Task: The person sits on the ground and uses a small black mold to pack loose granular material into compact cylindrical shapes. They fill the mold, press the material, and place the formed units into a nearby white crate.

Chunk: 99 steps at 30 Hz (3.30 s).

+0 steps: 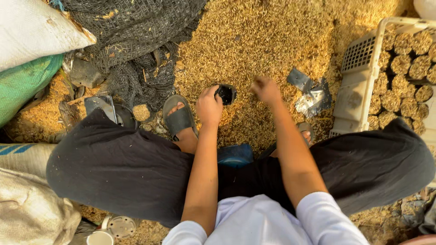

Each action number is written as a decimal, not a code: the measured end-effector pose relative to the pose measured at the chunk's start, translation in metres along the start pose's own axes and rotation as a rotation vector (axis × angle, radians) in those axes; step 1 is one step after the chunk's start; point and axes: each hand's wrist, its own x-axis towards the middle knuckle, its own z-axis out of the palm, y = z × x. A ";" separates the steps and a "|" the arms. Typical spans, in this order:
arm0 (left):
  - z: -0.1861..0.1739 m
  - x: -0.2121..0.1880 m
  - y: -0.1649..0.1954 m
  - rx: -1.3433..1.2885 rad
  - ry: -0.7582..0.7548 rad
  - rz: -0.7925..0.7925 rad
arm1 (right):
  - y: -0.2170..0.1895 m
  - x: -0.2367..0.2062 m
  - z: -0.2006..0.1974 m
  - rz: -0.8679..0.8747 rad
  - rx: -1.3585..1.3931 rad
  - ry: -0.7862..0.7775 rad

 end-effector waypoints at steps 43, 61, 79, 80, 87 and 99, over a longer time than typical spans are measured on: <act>-0.021 -0.004 0.002 0.005 -0.019 -0.116 | 0.002 0.023 -0.034 -0.260 0.003 -0.618; -0.020 0.000 -0.009 -0.044 -0.077 -0.093 | -0.066 -0.020 0.059 -0.064 -0.847 -0.318; 0.035 -0.006 0.052 0.133 -0.077 0.186 | 0.019 -0.045 -0.034 0.268 0.924 -0.305; 0.036 -0.007 0.053 0.113 -0.103 0.177 | 0.014 -0.048 -0.032 0.279 1.082 -0.337; 0.040 -0.012 0.045 0.040 -0.286 0.216 | 0.006 -0.046 -0.007 0.204 0.953 -0.240; 0.033 -0.010 0.031 -0.200 -0.366 -0.028 | 0.027 -0.065 0.055 -0.099 -0.212 -0.061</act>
